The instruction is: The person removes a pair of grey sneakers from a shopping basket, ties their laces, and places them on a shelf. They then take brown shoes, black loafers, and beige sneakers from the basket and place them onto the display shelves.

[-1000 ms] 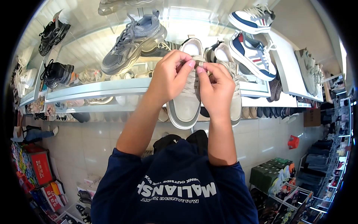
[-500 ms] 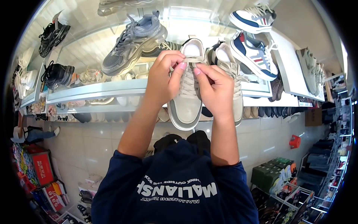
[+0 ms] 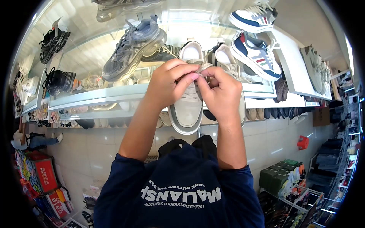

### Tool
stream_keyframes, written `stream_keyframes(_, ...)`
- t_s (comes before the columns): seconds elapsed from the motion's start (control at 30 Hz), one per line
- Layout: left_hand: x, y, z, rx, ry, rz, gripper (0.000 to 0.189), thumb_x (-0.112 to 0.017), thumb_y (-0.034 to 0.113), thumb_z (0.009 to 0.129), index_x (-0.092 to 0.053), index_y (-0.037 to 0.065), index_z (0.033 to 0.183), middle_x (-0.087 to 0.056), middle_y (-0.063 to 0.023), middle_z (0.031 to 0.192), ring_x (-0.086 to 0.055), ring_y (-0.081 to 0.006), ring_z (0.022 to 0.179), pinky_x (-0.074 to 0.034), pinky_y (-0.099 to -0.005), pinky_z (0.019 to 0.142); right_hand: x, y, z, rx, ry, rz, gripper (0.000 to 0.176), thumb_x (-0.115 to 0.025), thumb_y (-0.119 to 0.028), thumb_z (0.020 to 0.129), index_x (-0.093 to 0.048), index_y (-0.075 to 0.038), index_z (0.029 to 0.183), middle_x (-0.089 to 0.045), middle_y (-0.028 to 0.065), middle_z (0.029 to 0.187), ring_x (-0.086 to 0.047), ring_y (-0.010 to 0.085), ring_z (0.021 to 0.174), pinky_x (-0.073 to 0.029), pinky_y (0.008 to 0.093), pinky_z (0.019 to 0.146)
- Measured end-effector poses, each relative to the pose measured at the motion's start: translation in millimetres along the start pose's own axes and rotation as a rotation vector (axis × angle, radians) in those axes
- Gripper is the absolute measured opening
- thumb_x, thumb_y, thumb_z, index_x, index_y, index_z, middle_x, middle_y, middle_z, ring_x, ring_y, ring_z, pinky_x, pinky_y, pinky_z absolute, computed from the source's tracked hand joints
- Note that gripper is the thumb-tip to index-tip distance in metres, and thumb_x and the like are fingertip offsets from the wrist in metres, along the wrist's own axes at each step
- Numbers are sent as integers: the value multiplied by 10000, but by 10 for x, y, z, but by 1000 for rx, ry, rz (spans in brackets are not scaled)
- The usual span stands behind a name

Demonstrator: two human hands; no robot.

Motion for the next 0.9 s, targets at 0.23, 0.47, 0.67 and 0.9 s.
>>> stream_keyframes(0.23,-12,-10,-31,-13,72,81,139,-832,85,828,-738,53,925,-659,-72,828,-624,-183,652,-481,-306,566,27,-188,125,420,-11,-146,177,-789,-2,814,-753,-60,977,-742,86,838,-697,221,663,-560,301,605)
stream_keyframes(0.47,138,254,-46,39,27,422,138,-837,188,839,-743,96,880,-654,-42,740,-625,-225,593,-483,-326,553,100,-188,166,480,-119,-236,205,-769,45,813,-755,-23,1005,-737,112,896,-725,260,762,-582,330,668)
stream_keyframes(0.67,495,534,-89,264,-32,732,289,-695,345,951,-675,124,764,-604,-59,607,-615,-282,554,-470,-381,505,90,-142,141,466,-50,-272,193,-774,39,810,-755,-25,991,-727,103,916,-724,260,781,-583,332,672)
stream_keyframes(0.9,734,375,-115,396,-108,497,193,-710,260,948,-723,71,913,-690,-88,855,-663,-303,697,-515,-401,624,91,-131,129,378,-26,-183,178,-789,-19,806,-773,-91,968,-722,45,897,-704,227,696,-565,314,603)
Point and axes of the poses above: each hand's wrist, its own z-axis towards the middle knuckle, its own x-axis out of the back of the hand, y = z × x, the point moved 2 cm from there along z, towards the middle knuckle
